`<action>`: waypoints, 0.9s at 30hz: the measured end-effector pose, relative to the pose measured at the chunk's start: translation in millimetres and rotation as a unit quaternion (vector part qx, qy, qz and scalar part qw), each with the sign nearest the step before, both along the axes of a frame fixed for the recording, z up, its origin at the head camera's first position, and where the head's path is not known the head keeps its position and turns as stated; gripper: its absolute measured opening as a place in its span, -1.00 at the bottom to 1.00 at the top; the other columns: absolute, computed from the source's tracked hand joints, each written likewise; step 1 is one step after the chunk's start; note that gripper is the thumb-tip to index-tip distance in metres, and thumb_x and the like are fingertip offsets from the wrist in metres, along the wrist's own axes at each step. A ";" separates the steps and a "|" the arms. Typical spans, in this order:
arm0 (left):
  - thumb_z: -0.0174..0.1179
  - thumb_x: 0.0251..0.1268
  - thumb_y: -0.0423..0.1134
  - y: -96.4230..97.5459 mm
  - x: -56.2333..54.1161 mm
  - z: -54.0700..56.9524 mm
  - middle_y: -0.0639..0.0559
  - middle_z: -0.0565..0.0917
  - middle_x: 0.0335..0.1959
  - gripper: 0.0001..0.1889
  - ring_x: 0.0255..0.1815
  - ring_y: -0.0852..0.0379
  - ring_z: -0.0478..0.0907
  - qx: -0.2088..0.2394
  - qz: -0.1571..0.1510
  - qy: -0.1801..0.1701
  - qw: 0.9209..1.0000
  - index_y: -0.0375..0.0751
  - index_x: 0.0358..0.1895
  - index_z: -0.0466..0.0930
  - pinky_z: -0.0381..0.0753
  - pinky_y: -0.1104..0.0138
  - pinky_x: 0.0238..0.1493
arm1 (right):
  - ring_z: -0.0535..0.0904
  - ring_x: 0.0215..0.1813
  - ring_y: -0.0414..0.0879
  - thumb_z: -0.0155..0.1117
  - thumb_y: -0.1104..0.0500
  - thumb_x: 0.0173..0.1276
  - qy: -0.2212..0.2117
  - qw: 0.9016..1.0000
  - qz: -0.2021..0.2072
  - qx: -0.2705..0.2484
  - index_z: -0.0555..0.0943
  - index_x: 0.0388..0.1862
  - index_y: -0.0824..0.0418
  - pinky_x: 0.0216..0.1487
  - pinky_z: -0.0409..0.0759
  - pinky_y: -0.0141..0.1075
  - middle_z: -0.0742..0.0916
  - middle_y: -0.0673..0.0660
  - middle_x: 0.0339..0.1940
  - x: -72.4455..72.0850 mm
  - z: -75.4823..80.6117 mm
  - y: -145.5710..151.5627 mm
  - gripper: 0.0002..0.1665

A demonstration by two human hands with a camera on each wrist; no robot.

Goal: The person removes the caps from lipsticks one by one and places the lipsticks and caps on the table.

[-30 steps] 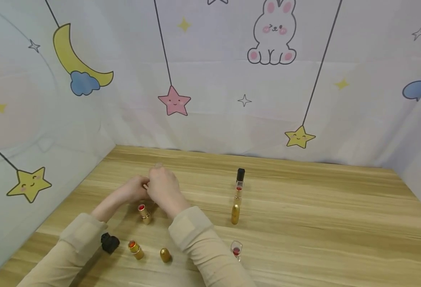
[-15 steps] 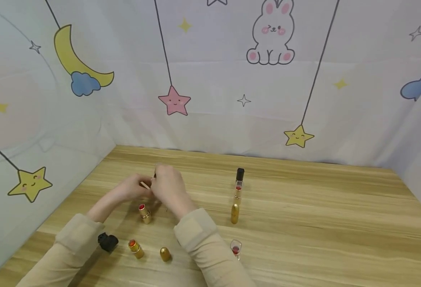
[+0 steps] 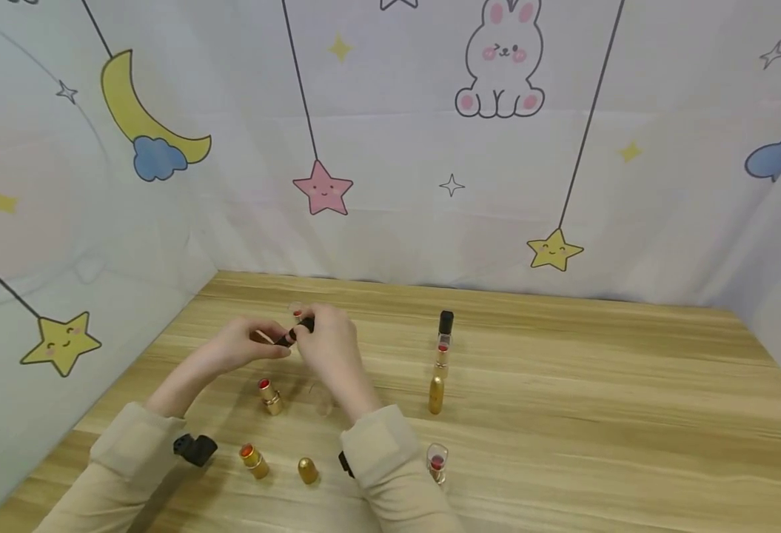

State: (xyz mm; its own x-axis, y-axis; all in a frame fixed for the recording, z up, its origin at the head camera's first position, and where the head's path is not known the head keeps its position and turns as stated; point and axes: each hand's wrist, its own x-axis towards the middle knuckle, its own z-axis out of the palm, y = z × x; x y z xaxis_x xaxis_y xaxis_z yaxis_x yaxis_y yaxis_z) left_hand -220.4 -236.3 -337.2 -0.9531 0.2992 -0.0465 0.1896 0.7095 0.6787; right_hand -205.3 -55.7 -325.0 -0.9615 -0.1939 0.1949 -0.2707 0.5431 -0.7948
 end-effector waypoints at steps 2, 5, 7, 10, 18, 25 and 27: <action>0.28 0.23 -0.19 0.4 1.0 1.2 -0.11 0.69 -0.17 -0.77 -0.13 -0.01 0.59 0.003 0.000 0.002 1.000 -0.20 -0.10 0.68 0.58 0.19 -0.13 | 0.66 -0.12 -0.04 0.25 0.20 0.33 -0.002 1.000 -0.005 -0.016 0.66 -0.05 0.22 -0.15 0.61 -0.23 0.76 0.13 -0.16 0.6 -1.4 1.9 -0.76; 0.28 0.23 -0.19 0.7 1.8 2.5 -0.11 0.68 -0.19 -0.77 -0.16 0.00 0.60 0.004 -0.002 0.010 1.000 -0.20 -0.11 0.68 0.58 0.20 -0.16 | 0.67 -0.10 -0.01 0.24 0.20 0.35 -0.004 0.999 -0.009 -0.036 0.66 -0.03 0.20 -0.16 0.62 -0.23 0.76 0.14 -0.14 1.4 -3.4 3.8 -0.75; 0.28 0.23 -0.18 0.9 2.4 3.3 -0.11 0.68 -0.20 -0.77 -0.17 0.00 0.60 0.004 -0.001 0.013 1.000 -0.19 -0.11 0.68 0.58 0.20 -0.17 | 0.68 -0.12 -0.01 0.24 0.20 0.34 -0.001 0.999 -0.013 -0.050 0.67 -0.04 0.20 -0.18 0.63 -0.24 0.76 0.14 -0.15 1.9 -4.4 4.7 -0.76; 0.29 0.23 -0.17 1.2 3.3 4.4 -0.11 0.67 -0.21 -0.78 -0.18 0.00 0.61 0.004 -0.003 0.020 1.000 -0.17 -0.11 0.69 0.58 0.19 -0.16 | 0.69 -0.15 -0.01 0.25 0.22 0.33 0.008 0.998 -0.016 -0.065 0.68 -0.08 0.21 -0.18 0.63 -0.24 0.77 0.15 -0.18 2.1 -6.1 6.0 -0.79; 0.28 0.24 -0.20 2.8 5.4 5.5 -0.12 0.66 -0.20 -0.78 -0.23 0.04 0.62 0.010 -0.011 0.028 1.000 -0.18 -0.10 0.69 0.58 0.23 -0.22 | 0.71 -0.19 -0.01 0.25 0.25 0.33 0.004 0.996 -0.014 -0.091 0.68 -0.10 0.23 -0.22 0.65 -0.28 0.76 0.18 -0.20 1.8 -11.1 9.5 -0.81; 0.28 0.23 -0.25 2.5 4.3 3.4 -0.13 0.66 -0.24 -0.78 -0.24 0.04 0.62 0.012 -0.028 0.041 0.999 -0.24 -0.09 0.69 0.60 0.23 -0.24 | 0.72 -0.23 -0.03 0.24 0.27 0.33 0.011 0.995 -0.008 -0.098 0.68 -0.13 0.25 -0.26 0.65 -0.31 0.76 0.19 -0.24 3.5 -12.2 10.7 -0.83; 0.27 0.23 -0.26 2.3 4.1 3.0 -0.13 0.66 -0.23 -0.78 -0.22 0.04 0.61 0.011 -0.031 0.043 0.999 -0.24 -0.09 0.69 0.61 0.21 -0.21 | 0.71 -0.24 -0.03 0.24 0.29 0.33 0.014 0.995 -0.005 -0.100 0.68 -0.14 0.27 -0.28 0.64 -0.33 0.76 0.20 -0.24 4.0 -12.1 11.1 -0.83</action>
